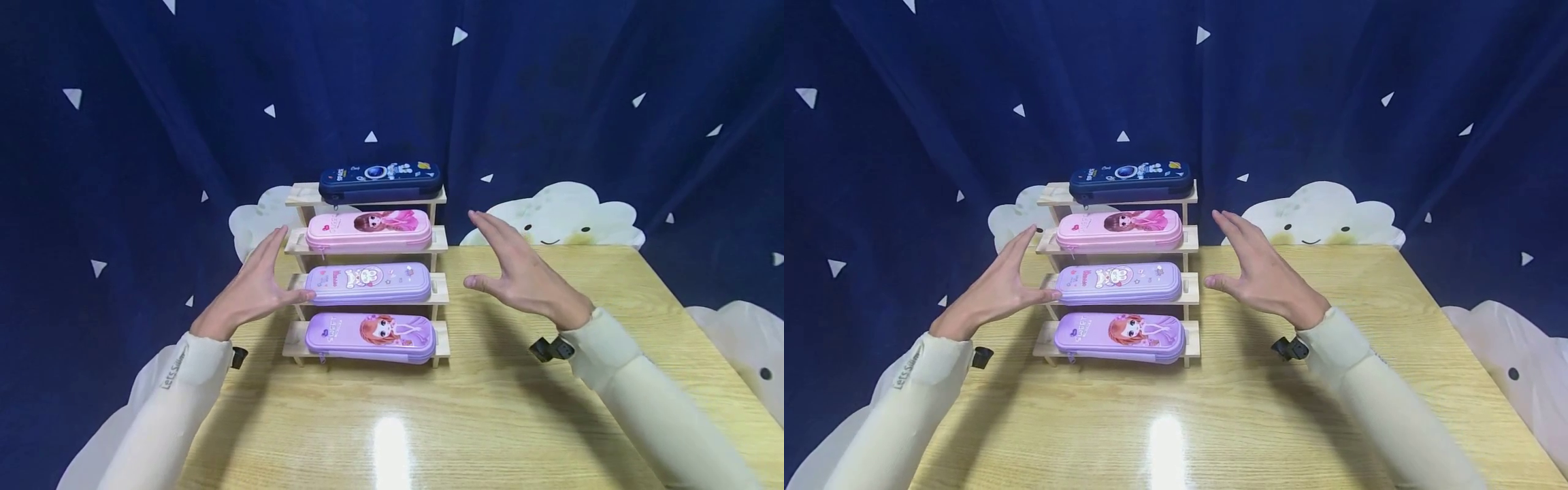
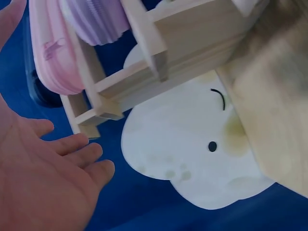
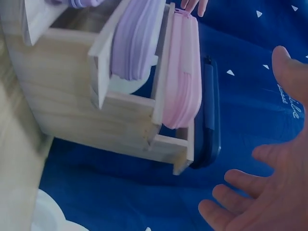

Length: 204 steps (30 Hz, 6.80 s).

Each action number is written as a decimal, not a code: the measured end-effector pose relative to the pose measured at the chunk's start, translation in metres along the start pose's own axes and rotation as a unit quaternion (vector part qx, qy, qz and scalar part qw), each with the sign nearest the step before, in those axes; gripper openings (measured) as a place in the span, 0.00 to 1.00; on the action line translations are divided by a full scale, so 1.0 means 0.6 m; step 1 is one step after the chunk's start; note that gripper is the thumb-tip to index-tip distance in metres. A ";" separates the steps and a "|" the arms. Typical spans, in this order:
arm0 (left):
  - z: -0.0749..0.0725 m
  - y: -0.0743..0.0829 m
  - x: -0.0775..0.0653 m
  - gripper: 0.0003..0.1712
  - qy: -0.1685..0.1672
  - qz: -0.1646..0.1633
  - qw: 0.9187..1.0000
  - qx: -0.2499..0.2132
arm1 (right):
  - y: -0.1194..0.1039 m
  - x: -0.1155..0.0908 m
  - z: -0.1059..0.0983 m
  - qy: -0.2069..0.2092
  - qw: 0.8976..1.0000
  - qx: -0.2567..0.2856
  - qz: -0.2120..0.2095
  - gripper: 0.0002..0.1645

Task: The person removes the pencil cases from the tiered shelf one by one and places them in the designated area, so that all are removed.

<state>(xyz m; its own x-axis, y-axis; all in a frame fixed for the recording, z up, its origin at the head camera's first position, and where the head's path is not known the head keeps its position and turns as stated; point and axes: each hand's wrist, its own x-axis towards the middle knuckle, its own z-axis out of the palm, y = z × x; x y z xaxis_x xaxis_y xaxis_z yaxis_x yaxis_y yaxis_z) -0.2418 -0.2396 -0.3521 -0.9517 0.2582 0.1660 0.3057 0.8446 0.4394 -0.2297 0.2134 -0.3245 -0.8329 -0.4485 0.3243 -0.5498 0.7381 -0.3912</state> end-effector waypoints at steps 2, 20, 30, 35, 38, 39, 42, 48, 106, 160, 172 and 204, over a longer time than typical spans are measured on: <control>0.006 -0.007 0.000 0.75 0.002 -0.004 1.000 -0.007 | 0.000 -0.001 0.007 0.000 1.000 0.006 -0.001 0.61; 0.042 -0.046 0.003 0.82 -0.039 -0.048 0.984 -0.167 | -0.015 -0.024 0.090 -0.038 0.991 0.125 -0.006 0.61; 0.074 -0.062 0.009 0.72 -0.057 -0.054 0.974 -0.212 | -0.018 -0.034 0.118 -0.034 0.981 0.190 0.001 0.54; 0.084 -0.068 0.009 0.67 -0.059 -0.061 0.976 -0.201 | -0.017 -0.039 0.127 -0.044 0.976 0.213 -0.006 0.48; 0.087 -0.071 0.010 0.62 -0.052 -0.056 0.977 -0.200 | -0.017 -0.042 0.131 -0.047 0.973 0.227 -0.006 0.44; 0.087 -0.072 0.010 0.60 -0.049 -0.055 0.977 -0.198 | -0.018 -0.043 0.132 -0.047 0.972 0.231 -0.008 0.42; 0.087 -0.073 0.011 0.57 -0.040 -0.055 0.978 -0.198 | -0.020 -0.044 0.134 -0.052 0.968 0.244 -0.014 0.38; 0.086 -0.075 0.012 0.54 -0.034 -0.059 0.977 -0.200 | -0.026 -0.046 0.145 -0.084 0.964 0.250 -0.014 0.38; 0.075 -0.077 0.013 0.49 -0.034 -0.061 0.989 -0.127 | -0.044 -0.003 0.247 -0.186 0.960 0.208 -0.031 0.61; 0.069 -0.073 0.017 0.48 -0.038 -0.072 0.988 -0.135 | -0.085 -0.018 0.237 -0.130 0.960 0.244 0.044 0.49; 0.071 -0.071 0.017 0.38 -0.037 -0.080 0.986 -0.140 | -0.109 -0.017 0.174 -0.077 0.965 0.252 -0.003 0.47; 0.069 -0.074 0.015 0.48 -0.038 -0.076 0.986 -0.141 | -0.070 0.033 0.012 0.056 0.959 0.268 0.070 0.45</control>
<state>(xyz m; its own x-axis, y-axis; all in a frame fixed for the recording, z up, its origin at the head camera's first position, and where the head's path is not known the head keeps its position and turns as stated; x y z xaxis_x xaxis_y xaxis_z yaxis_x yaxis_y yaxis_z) -0.2651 -0.2554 -0.4069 -0.9831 0.1823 0.0170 0.1445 0.7151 0.6839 -0.2236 0.1698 -0.3081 -0.9050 -0.2854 0.3154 -0.4124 0.4074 -0.8148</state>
